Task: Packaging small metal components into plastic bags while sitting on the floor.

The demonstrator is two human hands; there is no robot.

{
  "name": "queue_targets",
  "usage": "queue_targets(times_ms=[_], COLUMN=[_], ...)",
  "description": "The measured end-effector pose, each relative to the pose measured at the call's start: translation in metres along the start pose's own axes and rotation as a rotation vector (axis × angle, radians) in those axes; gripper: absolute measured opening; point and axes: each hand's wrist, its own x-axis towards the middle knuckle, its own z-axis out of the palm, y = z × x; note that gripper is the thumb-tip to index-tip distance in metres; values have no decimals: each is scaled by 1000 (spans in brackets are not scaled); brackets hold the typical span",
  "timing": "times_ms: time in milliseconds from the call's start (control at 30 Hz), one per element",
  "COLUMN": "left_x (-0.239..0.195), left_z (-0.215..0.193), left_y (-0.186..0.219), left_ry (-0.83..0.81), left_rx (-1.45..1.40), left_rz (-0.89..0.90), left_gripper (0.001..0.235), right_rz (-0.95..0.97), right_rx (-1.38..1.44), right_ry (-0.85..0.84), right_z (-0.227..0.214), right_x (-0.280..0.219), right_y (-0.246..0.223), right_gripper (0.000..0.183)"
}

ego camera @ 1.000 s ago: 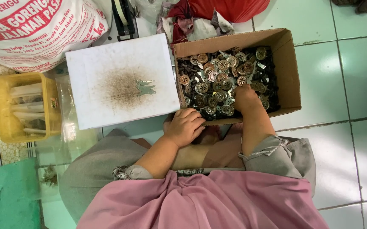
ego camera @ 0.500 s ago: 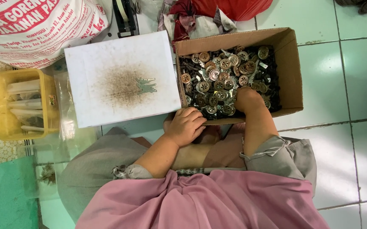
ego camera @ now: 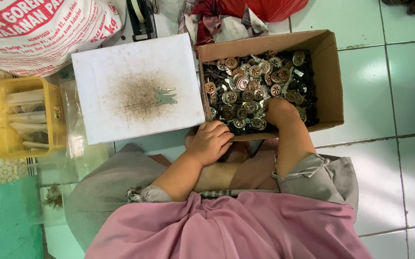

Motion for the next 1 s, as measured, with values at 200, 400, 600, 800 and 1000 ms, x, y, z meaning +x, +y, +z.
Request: queue_targets(times_ms=[200, 400, 600, 800, 1000], left_x=[2, 0, 2, 1, 0], left_z=[-4, -1, -2, -1, -1], left_y=[1, 0, 0, 0, 0], left_ry=[12, 15, 18, 17, 2], left_rx=[-17, -8, -31, -24, -18], left_rz=[10, 2, 20, 16, 6], left_gripper=[15, 15, 15, 15, 15], right_rz=[1, -111, -126, -81, -66], right_rx=[75, 160, 191, 258, 317], right_ry=[-9, 16, -11, 11, 180], right_z=[5, 1, -5, -8, -14], right_x=[12, 11, 9, 9, 7], right_y=[3, -12, -12, -5, -3], right_gripper=[29, 26, 27, 37, 40])
